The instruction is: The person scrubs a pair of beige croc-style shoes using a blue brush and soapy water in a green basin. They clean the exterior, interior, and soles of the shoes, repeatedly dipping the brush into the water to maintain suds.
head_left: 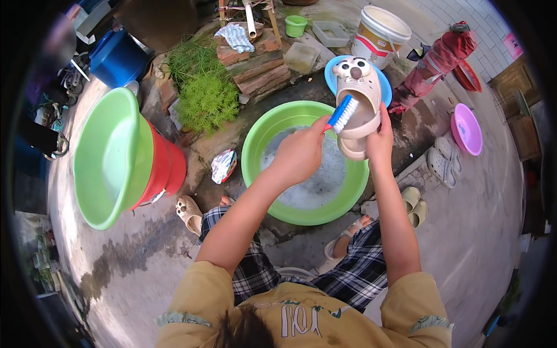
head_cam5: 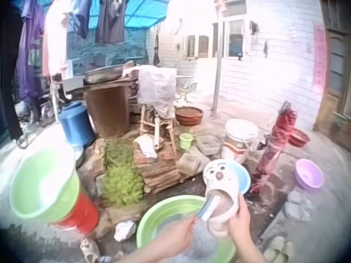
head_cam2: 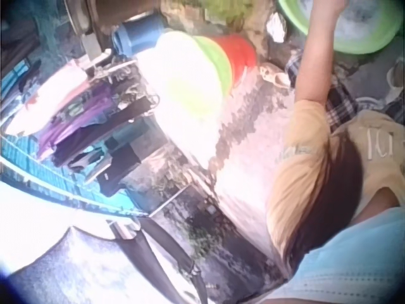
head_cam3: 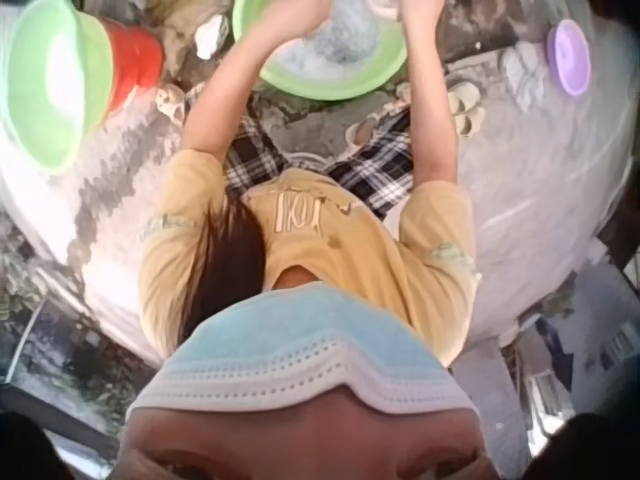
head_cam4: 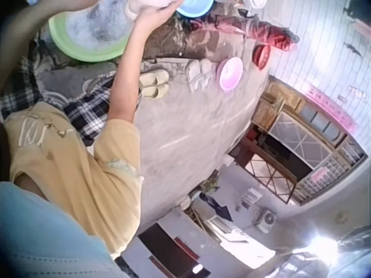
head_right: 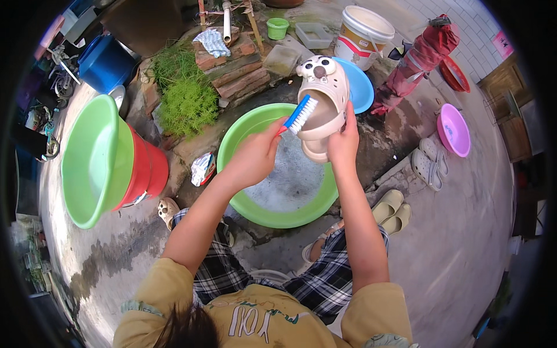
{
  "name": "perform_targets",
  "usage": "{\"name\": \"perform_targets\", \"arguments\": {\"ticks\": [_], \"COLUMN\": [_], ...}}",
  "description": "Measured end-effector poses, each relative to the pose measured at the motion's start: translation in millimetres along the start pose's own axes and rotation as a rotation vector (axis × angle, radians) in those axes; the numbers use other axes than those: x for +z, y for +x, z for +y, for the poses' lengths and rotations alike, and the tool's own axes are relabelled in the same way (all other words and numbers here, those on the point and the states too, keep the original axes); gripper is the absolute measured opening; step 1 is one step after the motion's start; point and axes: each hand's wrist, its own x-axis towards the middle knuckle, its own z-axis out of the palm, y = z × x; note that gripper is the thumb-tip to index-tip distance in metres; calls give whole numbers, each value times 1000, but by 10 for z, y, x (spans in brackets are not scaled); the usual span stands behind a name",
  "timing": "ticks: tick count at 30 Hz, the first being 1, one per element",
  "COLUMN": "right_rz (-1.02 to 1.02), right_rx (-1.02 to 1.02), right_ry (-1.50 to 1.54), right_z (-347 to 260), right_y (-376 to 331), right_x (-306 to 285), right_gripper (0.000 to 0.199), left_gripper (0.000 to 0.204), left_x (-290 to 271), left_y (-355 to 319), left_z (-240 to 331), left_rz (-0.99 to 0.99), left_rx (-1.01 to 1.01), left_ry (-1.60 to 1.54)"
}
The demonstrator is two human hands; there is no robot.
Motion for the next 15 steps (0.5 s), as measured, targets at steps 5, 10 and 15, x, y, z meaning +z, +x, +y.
{"name": "perform_targets", "arguments": {"ticks": [5, 10, 15], "right_rz": [-86, -326, -380], "right_rx": [542, 410, 209], "right_ry": [597, 247, 70], "right_z": [-92, -222, -280], "right_y": [45, -294, -516], "right_x": [-46, 129, 190], "right_gripper": [50, 72, 80], "left_gripper": [55, 53, 47], "left_x": [300, 290, 115], "left_y": [-169, 138, 423], "left_z": [133, -115, -633], "left_rz": [232, 498, 367], "left_rx": [185, 62, -189], "left_ry": [41, 1, -466]}}
